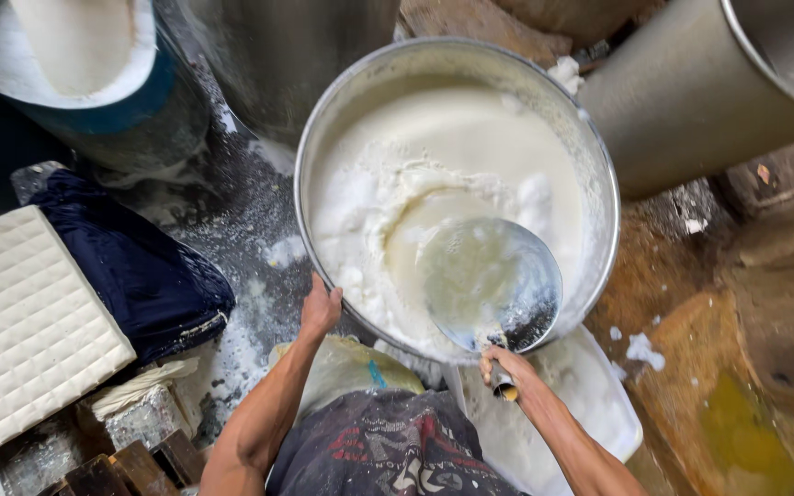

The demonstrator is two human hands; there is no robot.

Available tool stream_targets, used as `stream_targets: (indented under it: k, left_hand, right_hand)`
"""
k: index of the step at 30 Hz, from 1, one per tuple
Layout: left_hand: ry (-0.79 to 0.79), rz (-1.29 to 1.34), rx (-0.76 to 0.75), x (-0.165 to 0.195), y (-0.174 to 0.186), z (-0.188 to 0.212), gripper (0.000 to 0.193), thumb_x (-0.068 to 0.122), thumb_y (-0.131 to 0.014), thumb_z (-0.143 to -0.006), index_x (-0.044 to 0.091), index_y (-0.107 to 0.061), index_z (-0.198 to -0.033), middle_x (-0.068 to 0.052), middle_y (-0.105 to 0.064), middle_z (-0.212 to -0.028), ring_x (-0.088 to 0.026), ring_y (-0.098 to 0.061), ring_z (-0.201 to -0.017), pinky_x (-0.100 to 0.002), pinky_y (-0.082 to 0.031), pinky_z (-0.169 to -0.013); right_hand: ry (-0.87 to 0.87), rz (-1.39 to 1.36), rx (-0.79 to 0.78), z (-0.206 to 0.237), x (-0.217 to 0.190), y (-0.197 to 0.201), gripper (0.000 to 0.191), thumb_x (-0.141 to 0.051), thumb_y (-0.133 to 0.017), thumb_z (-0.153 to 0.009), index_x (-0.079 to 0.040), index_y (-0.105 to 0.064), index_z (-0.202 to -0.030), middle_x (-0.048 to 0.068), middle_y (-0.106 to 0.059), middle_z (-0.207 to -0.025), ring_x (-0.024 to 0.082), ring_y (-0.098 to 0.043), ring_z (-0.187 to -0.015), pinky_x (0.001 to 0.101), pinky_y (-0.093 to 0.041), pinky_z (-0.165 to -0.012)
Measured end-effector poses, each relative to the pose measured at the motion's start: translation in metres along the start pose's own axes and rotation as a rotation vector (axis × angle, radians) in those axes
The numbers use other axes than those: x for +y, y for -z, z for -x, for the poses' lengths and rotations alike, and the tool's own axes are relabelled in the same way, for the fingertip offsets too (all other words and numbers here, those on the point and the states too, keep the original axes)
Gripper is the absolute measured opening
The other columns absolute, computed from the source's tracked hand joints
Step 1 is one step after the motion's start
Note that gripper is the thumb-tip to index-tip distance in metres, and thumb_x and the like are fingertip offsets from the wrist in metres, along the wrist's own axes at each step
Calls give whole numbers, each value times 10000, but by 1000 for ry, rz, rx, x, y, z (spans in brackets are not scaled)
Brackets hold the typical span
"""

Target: The person repeatedly scoops a white foamy substance from a large metal pot into a blue bucket using a metal scoop. The person holds the pot with the left hand and scoops with the right hand, transferring the material in multiple cycles.

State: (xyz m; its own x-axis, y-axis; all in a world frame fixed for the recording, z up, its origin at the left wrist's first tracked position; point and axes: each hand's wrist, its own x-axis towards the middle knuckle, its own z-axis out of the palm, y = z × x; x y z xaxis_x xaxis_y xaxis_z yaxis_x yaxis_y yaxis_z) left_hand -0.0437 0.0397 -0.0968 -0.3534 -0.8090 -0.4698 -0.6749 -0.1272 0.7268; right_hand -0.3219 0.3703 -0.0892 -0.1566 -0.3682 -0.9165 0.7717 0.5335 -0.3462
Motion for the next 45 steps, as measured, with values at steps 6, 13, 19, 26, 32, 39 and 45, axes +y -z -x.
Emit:
stream_targets:
  k: [6, 13, 19, 26, 32, 39, 45]
  left_hand:
    - [36, -19, 28, 3, -6, -8, 794, 325, -608, -930, 57, -205, -1558, -348, -654, -1211, -534, -607, -1157, -539, -455, -1037]
    - [202, -110, 70, 11, -23, -14, 803, 379, -573, -960, 58, -195, -1593, -349, -655, -1246, -515, -626, -1187, -552, -469, -1041]
    - [309, -109, 111, 10, -27, -16, 779, 383, -552, -977, 130, -197, -1622, -334, -632, -1310, -504, -600, -1239, -533, -460, -1075]
    - [478, -122, 145, 20, -37, -30, 772, 386, -524, -996, 204, -139, -1640, -256, -651, -1324, -453, -614, -1256, -552, -453, -1079]
    - [524, -171, 164, 16, -40, -39, 788, 399, -541, -990, 219, -143, -1646, -255, -661, -1312, -437, -623, -1248, -547, -456, -1072]
    - [582, -134, 193, 28, -34, -41, 768, 372, -545, -979, 233, -167, -1633, -219, -658, -1326, -427, -606, -1268, -540, -443, -1082]
    - [563, -159, 211, 39, -33, -32, 693, 371, -551, -989, 187, -244, -1582, -227, -667, -1307, -434, -608, -1260, -556, -449, -1067]
  right_hand:
    - [326, 135, 405, 19, -58, 30, 130, -30, -640, -821, 47, -631, -717, 174, -613, -593, 278, -580, -439, 416, -487, -394]
    - [1046, -21, 504, 40, -186, 85, 327, -19, -652, -844, -25, -544, -1153, 65, -593, -699, 187, -557, -498, 362, -489, -439]
    - [912, -256, 297, -38, -286, 37, 320, -23, -650, -826, -84, -530, -1117, 32, -540, -673, 173, -541, -493, 367, -492, -450]
    - [517, -318, 65, -131, -358, -56, 150, -34, -645, -847, -56, -555, -965, 43, -547, -650, 187, -555, -521, 388, -517, -478]
    - [397, -173, -7, -170, -402, -139, 116, -42, -641, -871, -7, -550, -934, 86, -552, -650, 215, -544, -511, 396, -488, -459]
    - [591, 355, 83, -177, -419, -236, 349, -15, -633, -809, -32, -513, -1136, 119, -587, -738, 211, -577, -535, 402, -522, -448]
    - [1083, 957, 154, -168, -384, -246, 550, -222, -688, -786, 26, -530, -1251, 262, -715, -906, 372, -725, -726, 466, -591, -765]
